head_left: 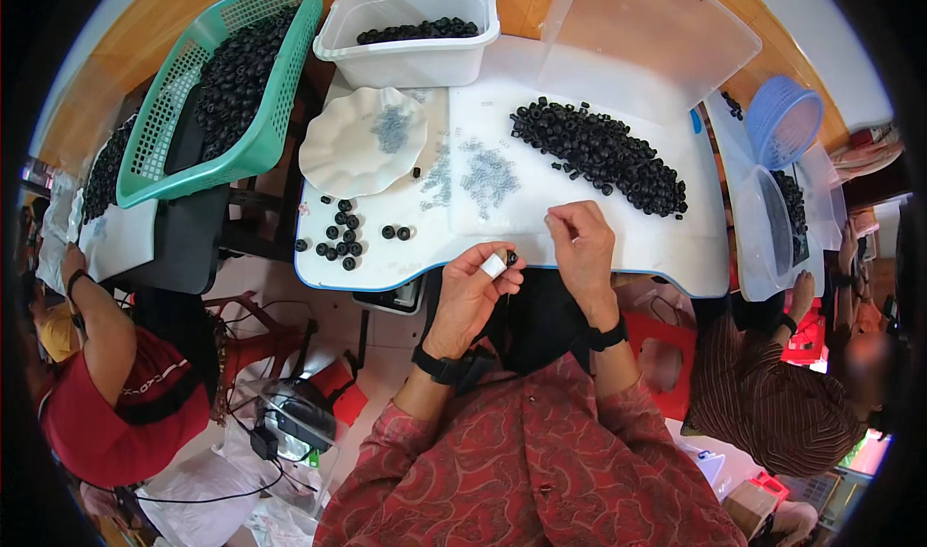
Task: Assembling small plastic components by inserting black pieces into white caps.
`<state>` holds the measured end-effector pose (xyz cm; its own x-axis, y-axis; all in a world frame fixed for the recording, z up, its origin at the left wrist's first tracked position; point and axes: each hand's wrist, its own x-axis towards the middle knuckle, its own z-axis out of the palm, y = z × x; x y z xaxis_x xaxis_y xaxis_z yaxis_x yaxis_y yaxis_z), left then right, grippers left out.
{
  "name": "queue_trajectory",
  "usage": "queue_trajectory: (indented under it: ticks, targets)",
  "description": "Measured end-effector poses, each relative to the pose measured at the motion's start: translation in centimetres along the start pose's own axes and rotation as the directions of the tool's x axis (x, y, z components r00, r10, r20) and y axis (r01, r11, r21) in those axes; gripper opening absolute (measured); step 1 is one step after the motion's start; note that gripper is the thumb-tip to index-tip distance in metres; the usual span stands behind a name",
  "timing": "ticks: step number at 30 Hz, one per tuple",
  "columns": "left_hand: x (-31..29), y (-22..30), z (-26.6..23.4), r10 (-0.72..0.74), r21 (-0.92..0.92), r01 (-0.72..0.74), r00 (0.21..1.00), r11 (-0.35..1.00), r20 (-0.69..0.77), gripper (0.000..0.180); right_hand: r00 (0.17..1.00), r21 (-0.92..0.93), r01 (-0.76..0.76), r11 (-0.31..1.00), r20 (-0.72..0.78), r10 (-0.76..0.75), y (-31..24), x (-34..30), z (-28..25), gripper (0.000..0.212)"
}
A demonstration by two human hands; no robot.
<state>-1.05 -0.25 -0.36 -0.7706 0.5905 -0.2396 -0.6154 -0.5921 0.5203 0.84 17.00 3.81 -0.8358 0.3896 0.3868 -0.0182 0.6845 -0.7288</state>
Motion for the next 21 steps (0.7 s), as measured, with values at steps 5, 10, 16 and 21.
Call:
queue_trajectory:
  ticks: [5, 10, 16, 21]
  targets:
    - [0.0, 0.1, 0.2, -0.006, 0.011, 0.006, 1.000, 1.000, 0.000, 0.023, 0.988, -0.204, 0.069, 0.977, -0.121, -0.095, 3.0, 2.2, -0.3, 0.012]
    - [0.0, 0.1, 0.0, -0.005, 0.008, 0.005, 1.000, 1.000, 0.005, 0.022, 0.989, -0.369, 0.051, 0.928, -0.109, -0.097, 4.5, 3.4, 0.0, 0.012]
    - [0.0, 0.1, 0.0, 0.005, 0.015, -0.005, 1.000, 1.000, 0.007, 0.022, 0.997, -0.382, -0.033, 0.924, -0.074, 0.005, 4.6, 3.3, 0.1, 0.011]
    - [0.1, 0.0, 0.0, 0.003, 0.019, -0.003, 1.000, 1.000, 0.012, 0.023, 0.995, -0.297, -0.025, 0.955, -0.099, -0.005, 5.3, 3.1, 0.1, 0.012]
